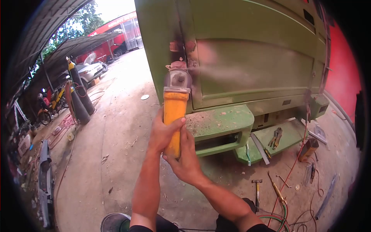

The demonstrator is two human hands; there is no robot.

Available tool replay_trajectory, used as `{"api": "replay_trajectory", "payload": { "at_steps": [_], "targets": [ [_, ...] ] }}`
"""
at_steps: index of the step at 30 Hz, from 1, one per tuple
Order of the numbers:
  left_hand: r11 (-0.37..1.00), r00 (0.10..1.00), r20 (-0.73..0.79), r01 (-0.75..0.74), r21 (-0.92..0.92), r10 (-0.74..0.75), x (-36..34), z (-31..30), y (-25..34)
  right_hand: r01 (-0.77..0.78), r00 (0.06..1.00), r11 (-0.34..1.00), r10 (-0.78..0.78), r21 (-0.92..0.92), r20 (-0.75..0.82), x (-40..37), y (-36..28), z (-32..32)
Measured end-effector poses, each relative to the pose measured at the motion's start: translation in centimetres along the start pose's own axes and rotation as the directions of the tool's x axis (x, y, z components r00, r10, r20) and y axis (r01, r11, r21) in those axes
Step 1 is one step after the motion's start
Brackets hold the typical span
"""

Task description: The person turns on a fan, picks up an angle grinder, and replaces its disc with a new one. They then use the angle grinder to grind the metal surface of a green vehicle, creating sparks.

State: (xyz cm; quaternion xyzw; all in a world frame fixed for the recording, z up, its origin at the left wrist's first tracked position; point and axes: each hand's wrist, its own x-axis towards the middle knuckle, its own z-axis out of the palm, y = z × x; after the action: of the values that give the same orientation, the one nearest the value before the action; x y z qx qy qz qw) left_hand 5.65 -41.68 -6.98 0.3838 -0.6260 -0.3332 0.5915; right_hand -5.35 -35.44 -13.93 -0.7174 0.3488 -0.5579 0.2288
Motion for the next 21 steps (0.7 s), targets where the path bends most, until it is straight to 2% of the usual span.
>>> {"api": "replay_trajectory", "payload": {
  "at_steps": [3, 5, 9, 11, 14, 19, 21],
  "targets": [
    [0.998, 1.000, 0.017, -0.021, 0.055, 0.020, 0.5, 0.1, 0.5, 0.061, 0.997, 0.998, -0.062, -0.028, -0.053, 0.7, 0.5, 0.3],
    [0.994, 0.999, 0.026, -0.033, 0.100, 0.030, 1.2, 0.2, 0.5, 0.042, 0.998, 0.999, -0.044, -0.026, -0.047, 1.1, 0.4, -0.1],
    [0.997, 0.996, 0.068, -0.055, 0.053, 0.051, 1.0, 0.8, -0.2, 0.020, 0.999, 1.000, -0.021, -0.014, -0.038, 0.1, 0.3, -0.4],
    [0.987, 0.991, 0.021, -0.131, 0.094, 0.130, 1.0, 1.4, -0.4, 0.027, 0.998, 1.000, -0.028, -0.011, -0.062, 0.7, 0.9, -0.5],
    [0.992, 0.997, 0.023, -0.079, 0.099, 0.077, 1.6, 1.9, 1.0, 0.024, 0.999, 1.000, -0.024, 0.001, -0.048, 1.4, 0.9, -1.3],
    [0.991, 0.997, 0.030, -0.076, 0.112, 0.073, 1.5, 1.6, -0.3, 0.044, 0.998, 0.999, -0.044, -0.019, -0.036, 1.0, 0.6, -1.0],
    [0.988, 0.996, 0.056, -0.073, 0.137, 0.066, 1.6, 1.8, 0.0, 0.043, 0.994, 0.999, -0.046, -0.031, -0.099, 1.0, 0.9, -0.7]
  ]
}}
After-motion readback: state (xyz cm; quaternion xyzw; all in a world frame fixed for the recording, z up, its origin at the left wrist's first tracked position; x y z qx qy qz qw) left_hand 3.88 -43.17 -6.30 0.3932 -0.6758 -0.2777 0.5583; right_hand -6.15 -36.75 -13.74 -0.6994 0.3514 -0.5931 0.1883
